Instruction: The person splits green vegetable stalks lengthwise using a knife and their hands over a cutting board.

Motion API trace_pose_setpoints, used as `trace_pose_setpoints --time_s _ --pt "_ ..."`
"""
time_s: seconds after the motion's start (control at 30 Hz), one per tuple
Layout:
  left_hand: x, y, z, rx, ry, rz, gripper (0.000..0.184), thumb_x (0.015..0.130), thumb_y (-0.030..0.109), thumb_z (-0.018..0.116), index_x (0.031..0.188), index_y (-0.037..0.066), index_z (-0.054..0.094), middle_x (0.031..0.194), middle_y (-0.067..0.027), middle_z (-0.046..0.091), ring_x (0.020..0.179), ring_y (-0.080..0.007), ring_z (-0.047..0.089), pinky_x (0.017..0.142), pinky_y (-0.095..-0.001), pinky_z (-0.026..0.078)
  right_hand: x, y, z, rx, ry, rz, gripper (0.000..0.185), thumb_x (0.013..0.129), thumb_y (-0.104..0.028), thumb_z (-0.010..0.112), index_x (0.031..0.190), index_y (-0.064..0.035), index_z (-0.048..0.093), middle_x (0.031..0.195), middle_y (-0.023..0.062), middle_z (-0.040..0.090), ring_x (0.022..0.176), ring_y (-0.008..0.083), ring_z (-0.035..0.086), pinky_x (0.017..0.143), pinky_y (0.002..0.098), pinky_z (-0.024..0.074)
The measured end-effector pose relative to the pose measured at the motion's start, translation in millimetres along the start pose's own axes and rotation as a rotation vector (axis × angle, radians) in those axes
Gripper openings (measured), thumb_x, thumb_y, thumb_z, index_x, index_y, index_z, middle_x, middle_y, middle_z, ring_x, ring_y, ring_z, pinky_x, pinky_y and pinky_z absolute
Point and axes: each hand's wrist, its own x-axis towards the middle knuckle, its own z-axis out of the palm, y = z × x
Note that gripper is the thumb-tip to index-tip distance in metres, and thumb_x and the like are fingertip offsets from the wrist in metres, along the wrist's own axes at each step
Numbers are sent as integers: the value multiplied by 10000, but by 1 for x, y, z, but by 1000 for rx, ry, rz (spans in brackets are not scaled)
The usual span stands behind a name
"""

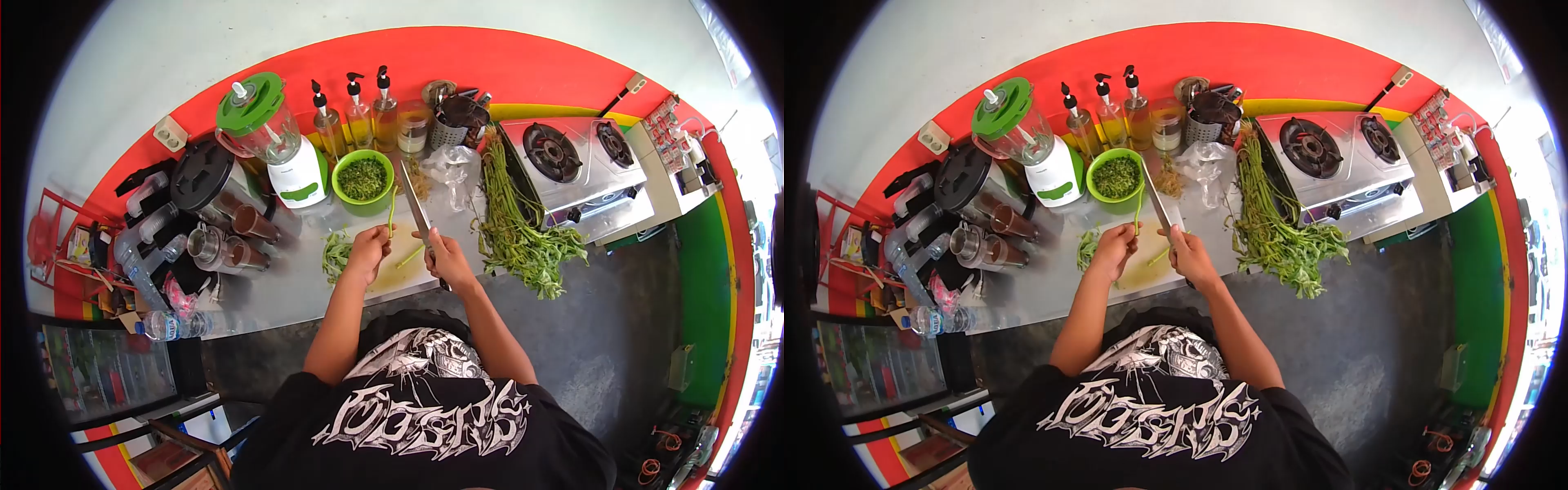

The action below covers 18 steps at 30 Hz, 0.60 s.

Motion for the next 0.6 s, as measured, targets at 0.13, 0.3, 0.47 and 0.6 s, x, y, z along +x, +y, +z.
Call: trace_pose_setpoints --time_s 0.13,0.3,0.47,0.6 --pt "-53 49 15 -294 -49 72 163 1022 159 568 1105 56 663 882 40 600 790 -71 543 729 -239 467 1 -15 27 51 -114 -99 542 1108 -411 267 1425 -50 516 563 -20 438 444 69 346 433 236 308" --pt "-85 66 11 -379 -1 285 155 1013 143 581 1111 47 652 962 28 638 869 -76 569 773 -226 456 -10 -40 60 102 -199 -201 504 1115 -373 252 1473 -83 456 570 -1 436 446 76 346 433 235 313" --pt "-111 75 12 -438 116 385 179 990 123 609 1123 23 674 985 -7 672 882 -79 576 774 -235 452 -20 -46 82 305 -257 -172 496 1111 -366 293 1505 -89 415 584 -9 431 458 61 375 431 219 320" --pt "-121 75 12 -484 139 433 162 982 106 617 1087 3 683 951 -11 669 838 -79 576 755 -237 450 -25 -52 91 230 -321 -233 504 1110 -355 312 1525 -78 385 611 -28 440 479 53 383 444 214 317"
